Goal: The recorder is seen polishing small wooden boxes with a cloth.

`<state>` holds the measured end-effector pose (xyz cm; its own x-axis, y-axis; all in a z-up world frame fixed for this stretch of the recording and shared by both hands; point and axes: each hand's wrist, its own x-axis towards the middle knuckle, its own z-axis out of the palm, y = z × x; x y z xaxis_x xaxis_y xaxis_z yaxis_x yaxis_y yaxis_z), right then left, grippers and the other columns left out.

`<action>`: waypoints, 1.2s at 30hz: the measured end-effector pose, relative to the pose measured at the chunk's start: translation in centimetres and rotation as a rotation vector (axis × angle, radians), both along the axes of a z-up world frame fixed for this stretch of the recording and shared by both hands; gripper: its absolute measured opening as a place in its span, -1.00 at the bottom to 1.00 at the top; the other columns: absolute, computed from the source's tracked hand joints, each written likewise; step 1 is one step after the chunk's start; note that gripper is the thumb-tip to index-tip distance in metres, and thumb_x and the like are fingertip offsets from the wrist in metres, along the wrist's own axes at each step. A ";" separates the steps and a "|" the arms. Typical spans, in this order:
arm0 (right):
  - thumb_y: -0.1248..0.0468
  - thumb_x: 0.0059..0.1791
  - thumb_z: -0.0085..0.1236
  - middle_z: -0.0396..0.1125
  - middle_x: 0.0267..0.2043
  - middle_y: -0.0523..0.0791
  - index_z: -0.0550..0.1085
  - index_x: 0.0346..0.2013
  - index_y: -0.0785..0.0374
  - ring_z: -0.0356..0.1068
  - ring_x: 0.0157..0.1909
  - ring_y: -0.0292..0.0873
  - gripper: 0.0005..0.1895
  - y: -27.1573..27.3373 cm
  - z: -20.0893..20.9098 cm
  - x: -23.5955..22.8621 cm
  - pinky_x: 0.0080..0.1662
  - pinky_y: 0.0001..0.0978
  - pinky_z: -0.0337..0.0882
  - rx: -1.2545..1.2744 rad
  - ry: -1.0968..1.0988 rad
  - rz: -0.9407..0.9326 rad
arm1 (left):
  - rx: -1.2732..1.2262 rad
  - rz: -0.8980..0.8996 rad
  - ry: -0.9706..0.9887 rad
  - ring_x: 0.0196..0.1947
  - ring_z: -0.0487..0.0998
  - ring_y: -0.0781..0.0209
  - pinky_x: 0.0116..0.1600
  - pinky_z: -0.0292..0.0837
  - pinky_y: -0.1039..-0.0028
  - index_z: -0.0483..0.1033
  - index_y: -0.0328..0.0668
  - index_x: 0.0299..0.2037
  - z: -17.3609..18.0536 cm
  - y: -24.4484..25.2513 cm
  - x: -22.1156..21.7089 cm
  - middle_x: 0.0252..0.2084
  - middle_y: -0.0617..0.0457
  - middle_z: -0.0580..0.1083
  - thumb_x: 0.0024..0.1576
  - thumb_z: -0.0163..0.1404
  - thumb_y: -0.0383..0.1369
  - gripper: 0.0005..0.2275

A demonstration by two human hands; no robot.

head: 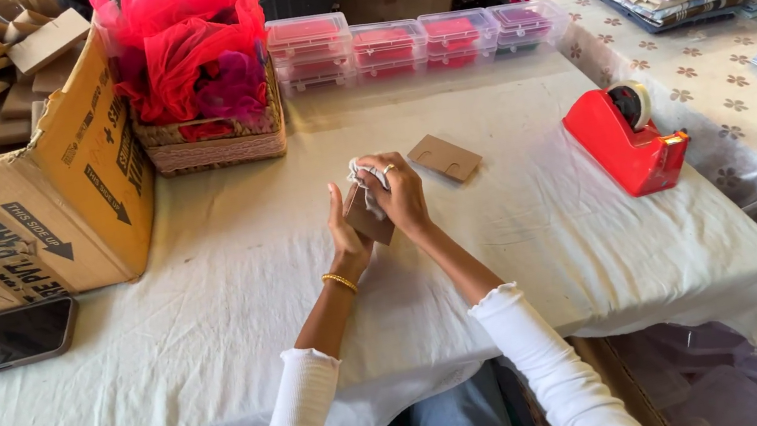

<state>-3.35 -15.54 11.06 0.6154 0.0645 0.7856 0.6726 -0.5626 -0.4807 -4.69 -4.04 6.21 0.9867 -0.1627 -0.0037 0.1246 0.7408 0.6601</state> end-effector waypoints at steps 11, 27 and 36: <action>0.33 -0.08 0.35 0.47 -0.14 -0.04 0.58 -0.09 0.20 0.51 -0.22 -0.16 -0.74 1.8 -3.0 1.0 -0.19 -0.41 0.56 -0.040 0.133 0.303 | -0.097 0.161 -0.125 0.04 0.49 0.03 0.05 0.50 0.14 0.16 0.14 0.46 -0.3 2.4 0.5 0.16 -0.10 0.42 0.13 -0.29 0.30 -0.26; 0.39 -0.04 0.28 0.43 -0.14 -0.06 0.48 -0.04 0.22 0.46 -0.16 -0.15 -0.71 0.0 -1.7 1.2 -0.17 -0.36 0.48 0.074 0.097 0.156 | -0.027 -0.009 -0.287 0.11 0.48 0.04 0.03 0.50 0.28 0.17 0.02 0.56 -2.9 1.6 2.2 0.32 -0.18 0.38 0.34 -0.38 0.28 -0.29; 0.44 -0.12 0.21 0.45 -0.11 -0.11 0.52 -0.09 0.15 0.48 -0.15 -0.13 -0.68 2.2 -0.7 -1.9 -0.15 -0.33 0.54 0.109 0.368 0.382 | 0.041 0.119 -0.183 -0.08 0.54 0.06 0.02 0.55 0.20 0.11 0.17 0.47 -0.8 2.6 1.3 0.05 -0.12 0.45 0.19 -0.41 0.29 -0.30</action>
<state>-5.20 -13.37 10.38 0.7996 0.2680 0.5373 0.5959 -0.2444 -0.7649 -3.36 -1.48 5.42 0.9838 -0.0482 0.1726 -0.0866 0.7155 0.6932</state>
